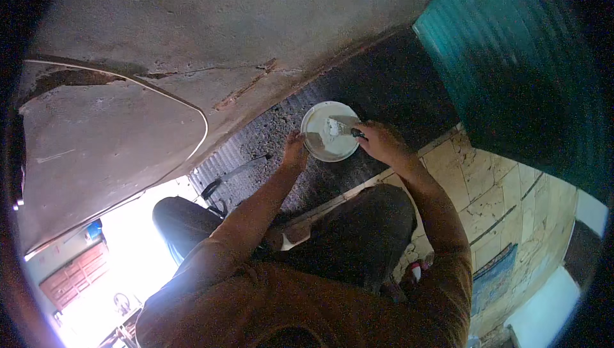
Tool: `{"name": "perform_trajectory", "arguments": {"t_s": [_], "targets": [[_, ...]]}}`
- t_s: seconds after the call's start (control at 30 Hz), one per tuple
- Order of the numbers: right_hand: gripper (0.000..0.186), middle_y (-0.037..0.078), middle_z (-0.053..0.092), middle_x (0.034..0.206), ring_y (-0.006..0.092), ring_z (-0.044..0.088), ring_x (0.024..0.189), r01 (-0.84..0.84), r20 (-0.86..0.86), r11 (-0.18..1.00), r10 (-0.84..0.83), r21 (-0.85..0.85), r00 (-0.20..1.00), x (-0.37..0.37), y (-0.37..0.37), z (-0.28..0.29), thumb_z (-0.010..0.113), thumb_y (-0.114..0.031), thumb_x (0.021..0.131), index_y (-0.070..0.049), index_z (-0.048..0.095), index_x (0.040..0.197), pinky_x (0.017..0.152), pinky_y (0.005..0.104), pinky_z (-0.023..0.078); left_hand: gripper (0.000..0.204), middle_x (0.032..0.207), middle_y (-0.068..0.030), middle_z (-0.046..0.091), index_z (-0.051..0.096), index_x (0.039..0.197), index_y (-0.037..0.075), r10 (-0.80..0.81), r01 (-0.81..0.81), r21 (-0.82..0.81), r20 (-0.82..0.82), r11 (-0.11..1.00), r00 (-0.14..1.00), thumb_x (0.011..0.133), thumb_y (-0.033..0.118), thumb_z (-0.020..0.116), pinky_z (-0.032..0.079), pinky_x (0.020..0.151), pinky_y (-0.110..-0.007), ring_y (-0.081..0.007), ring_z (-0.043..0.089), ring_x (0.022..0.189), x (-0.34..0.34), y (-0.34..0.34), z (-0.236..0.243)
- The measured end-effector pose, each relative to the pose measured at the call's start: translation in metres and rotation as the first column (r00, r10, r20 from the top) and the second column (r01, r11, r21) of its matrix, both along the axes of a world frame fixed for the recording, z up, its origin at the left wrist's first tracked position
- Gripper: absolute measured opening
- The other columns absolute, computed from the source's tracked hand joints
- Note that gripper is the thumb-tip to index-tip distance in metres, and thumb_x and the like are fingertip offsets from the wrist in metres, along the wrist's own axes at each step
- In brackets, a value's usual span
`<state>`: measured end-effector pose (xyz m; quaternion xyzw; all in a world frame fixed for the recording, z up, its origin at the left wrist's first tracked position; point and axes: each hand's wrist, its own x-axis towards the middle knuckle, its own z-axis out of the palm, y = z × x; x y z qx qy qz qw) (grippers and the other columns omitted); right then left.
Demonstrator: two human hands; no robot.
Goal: The person applies plaster to a crack on a wall using a putty knife, taking material from a container and smoothing it over the surface by hand and with the tool.
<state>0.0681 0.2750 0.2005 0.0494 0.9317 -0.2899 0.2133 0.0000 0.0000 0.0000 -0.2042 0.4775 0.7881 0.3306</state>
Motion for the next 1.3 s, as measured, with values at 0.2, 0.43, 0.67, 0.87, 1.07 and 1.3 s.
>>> {"name": "perform_trajectory", "arguments": {"t_s": [0.2,0.43,0.67,0.87,1.07,1.3], "targets": [[0.04,0.019,0.064,0.122,0.0364,0.064,0.109,0.091,-0.102,0.995,-0.087,0.038,0.991,0.026,-0.022,-0.02,0.062,-0.025,0.096,-0.01,0.059,0.133,0.093,0.0466,0.052,0.033,0.126,-0.0147,0.057,0.045,0.133,-0.001,-0.197,0.148,-0.248,-0.183,0.957,0.963,0.103,0.011,0.049,0.045,0.099,-0.036,-0.0232,0.054,0.117,-0.012,-0.001,-0.033],[0.037,0.016,0.064,0.127,0.0357,0.064,0.114,0.269,-0.068,0.963,-0.271,-0.035,0.96,0.044,-0.027,-0.01,0.061,-0.027,0.096,-0.011,0.062,0.129,0.095,0.0444,0.052,0.024,0.106,-0.0168,0.068,0.063,0.115,0.001,-0.58,0.215,-0.724,-0.299,0.655,0.758,0.095,0.011,0.054,0.049,0.09,-0.038,-0.0269,0.064,0.101,-0.027,0.017,0.036],[0.038,0.014,0.067,0.123,0.034,0.065,0.112,0.391,-0.129,0.896,-0.422,-0.212,0.897,0.05,-0.041,-0.007,0.066,-0.029,0.094,-0.01,0.064,0.127,0.096,0.0416,0.051,0.025,0.1,-0.0231,0.071,0.07,0.105,0.004,-0.728,0.083,-0.9,-0.288,0.427,0.622,0.088,0.017,0.058,0.054,0.083,-0.045,-0.0386,0.069,0.099,-0.038,-0.013,-0.016],[0.039,0.014,0.069,0.12,0.0244,0.066,0.112,0.411,-0.121,0.865,-0.458,-0.286,0.881,0.064,-0.034,0.014,0.067,-0.03,0.095,-0.005,0.064,0.125,0.095,0.0356,0.05,0.03,0.103,-0.023,0.069,0.068,0.107,0.004,-0.881,0.195,-0.931,-0.202,0.308,0.427,0.089,0.027,0.06,0.054,0.086,-0.048,-0.0409,0.067,0.098,-0.043,-0.023,-0.019],[0.033,0.011,0.067,0.112,0.0201,0.063,0.105,0.321,-0.122,0.8,-0.436,-0.507,0.892,0.04,-0.058,0.141,0.068,-0.022,0.095,0.0,0.063,0.12,0.093,0.0336,0.049,0.033,0.098,-0.0252,0.069,0.066,0.105,0.001,-0.965,0.521,-0.839,-0.02,0.158,0.261,0.093,0.03,0.055,0.054,0.085,-0.05,-0.0382,0.069,0.095,-0.058,-0.026,0.122],[0.031,0.0,0.055,0.085,0.0052,0.049,0.069,-0.009,-0.41,0.74,-0.363,-0.673,0.837,-0.021,-0.156,0.237,0.056,-0.02,0.102,0.0,0.051,0.125,0.06,0.0224,0.042,0.033,0.095,-0.0215,0.069,0.066,0.11,0.008,-0.893,0.521,-0.832,-0.367,0.191,-0.259,0.097,0.035,0.052,0.054,0.082,-0.049,-0.0362,0.07,0.088,-0.048,-0.091,0.161]]}}
